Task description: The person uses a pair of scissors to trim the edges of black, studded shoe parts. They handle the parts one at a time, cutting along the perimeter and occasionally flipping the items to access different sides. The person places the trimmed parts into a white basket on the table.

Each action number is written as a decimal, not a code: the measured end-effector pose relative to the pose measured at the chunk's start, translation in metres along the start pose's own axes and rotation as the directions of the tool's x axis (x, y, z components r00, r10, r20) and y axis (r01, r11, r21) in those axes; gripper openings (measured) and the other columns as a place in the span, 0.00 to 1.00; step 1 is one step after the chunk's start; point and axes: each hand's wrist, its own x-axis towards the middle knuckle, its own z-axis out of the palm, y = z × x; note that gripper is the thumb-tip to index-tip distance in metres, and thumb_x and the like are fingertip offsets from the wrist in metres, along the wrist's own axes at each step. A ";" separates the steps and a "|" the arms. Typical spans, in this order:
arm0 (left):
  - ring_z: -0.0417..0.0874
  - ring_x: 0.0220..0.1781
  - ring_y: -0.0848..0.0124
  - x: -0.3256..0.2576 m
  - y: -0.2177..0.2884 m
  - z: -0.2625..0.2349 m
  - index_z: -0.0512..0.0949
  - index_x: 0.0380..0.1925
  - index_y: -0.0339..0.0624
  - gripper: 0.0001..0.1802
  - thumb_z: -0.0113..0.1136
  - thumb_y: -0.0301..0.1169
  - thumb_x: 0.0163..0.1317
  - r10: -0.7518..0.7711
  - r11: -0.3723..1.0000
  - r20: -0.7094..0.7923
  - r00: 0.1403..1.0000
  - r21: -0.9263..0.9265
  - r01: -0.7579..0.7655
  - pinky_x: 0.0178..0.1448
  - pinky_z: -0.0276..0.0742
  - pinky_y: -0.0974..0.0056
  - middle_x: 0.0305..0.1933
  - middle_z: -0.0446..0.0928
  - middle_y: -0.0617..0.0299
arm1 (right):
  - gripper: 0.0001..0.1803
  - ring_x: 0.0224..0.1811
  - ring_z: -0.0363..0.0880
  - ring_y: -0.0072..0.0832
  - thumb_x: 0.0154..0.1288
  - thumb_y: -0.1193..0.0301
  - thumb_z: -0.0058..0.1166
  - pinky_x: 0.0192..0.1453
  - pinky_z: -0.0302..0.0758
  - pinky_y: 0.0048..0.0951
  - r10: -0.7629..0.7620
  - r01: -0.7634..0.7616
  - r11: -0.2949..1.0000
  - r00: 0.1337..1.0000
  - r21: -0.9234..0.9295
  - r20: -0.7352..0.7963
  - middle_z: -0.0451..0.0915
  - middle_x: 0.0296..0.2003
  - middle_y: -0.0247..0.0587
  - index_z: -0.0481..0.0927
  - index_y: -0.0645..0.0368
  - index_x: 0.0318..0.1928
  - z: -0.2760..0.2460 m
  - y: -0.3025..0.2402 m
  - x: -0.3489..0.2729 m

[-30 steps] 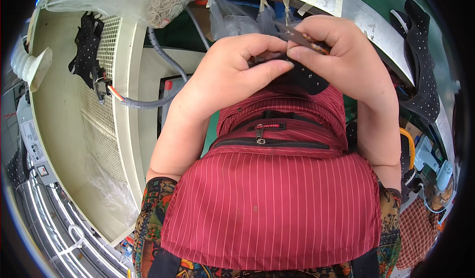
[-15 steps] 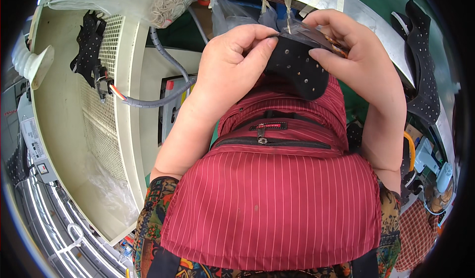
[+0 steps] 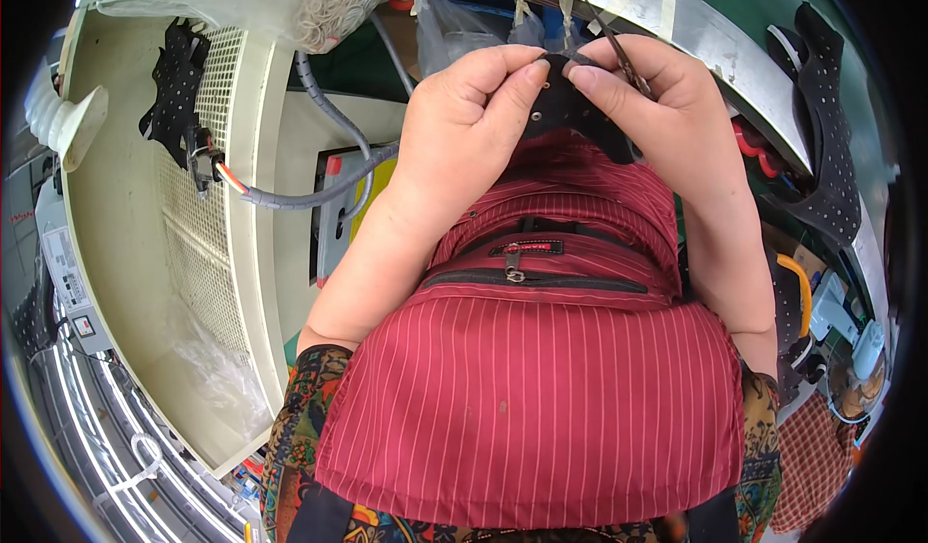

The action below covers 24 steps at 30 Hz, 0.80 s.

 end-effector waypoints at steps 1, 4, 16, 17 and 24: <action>0.73 0.24 0.82 0.000 0.002 -0.001 0.78 0.37 0.35 0.08 0.57 0.29 0.62 -0.046 0.999 0.006 0.999 -0.028 0.046 0.29 0.70 0.73 0.22 0.76 0.66 | 0.11 0.24 0.64 0.11 0.60 0.68 0.58 0.27 0.62 0.17 -0.013 0.013 1.000 1.000 -0.003 -0.009 0.70 0.21 0.23 0.80 0.65 0.37 0.001 0.002 0.000; 0.72 0.22 0.83 -0.002 0.006 -0.003 0.78 0.36 0.35 0.08 0.56 0.29 0.62 -0.144 0.985 0.015 0.989 -0.094 0.145 0.27 0.69 0.74 0.21 0.75 0.67 | 0.10 0.24 0.66 0.12 0.58 0.70 0.59 0.27 0.64 0.18 -0.057 0.055 0.993 0.998 -0.107 -0.015 0.73 0.22 0.27 0.80 0.62 0.39 0.001 -0.006 -0.003; 0.73 0.24 0.81 0.000 -0.001 0.003 0.78 0.34 0.35 0.08 0.57 0.29 0.61 -0.030 0.999 -0.148 0.988 0.007 0.032 0.28 0.70 0.71 0.22 0.77 0.65 | 0.12 0.22 0.73 0.26 0.48 0.73 0.62 0.25 0.68 0.26 -0.583 0.458 0.629 0.813 -0.628 0.008 0.73 0.21 0.33 0.79 0.53 0.37 0.016 0.009 0.001; 0.74 0.24 0.80 0.000 -0.002 0.002 0.78 0.34 0.35 0.07 0.57 0.29 0.61 0.025 0.996 -0.148 0.989 0.083 -0.013 0.29 0.71 0.71 0.22 0.77 0.65 | 0.10 0.22 0.72 0.23 0.51 0.72 0.62 0.24 0.67 0.24 -0.477 0.404 0.774 0.878 -0.488 -0.030 0.73 0.20 0.32 0.80 0.54 0.36 0.019 0.005 -0.001; 0.74 0.25 0.81 -0.002 0.006 -0.003 0.79 0.35 0.35 0.07 0.57 0.27 0.60 0.014 0.992 -0.167 0.986 -0.124 -0.035 0.29 0.71 0.74 0.23 0.77 0.65 | 0.10 0.22 0.64 0.09 0.58 0.67 0.60 0.25 0.57 0.14 0.089 -0.153 0.842 0.985 0.517 0.148 0.74 0.22 0.24 0.82 0.59 0.38 0.004 0.001 0.005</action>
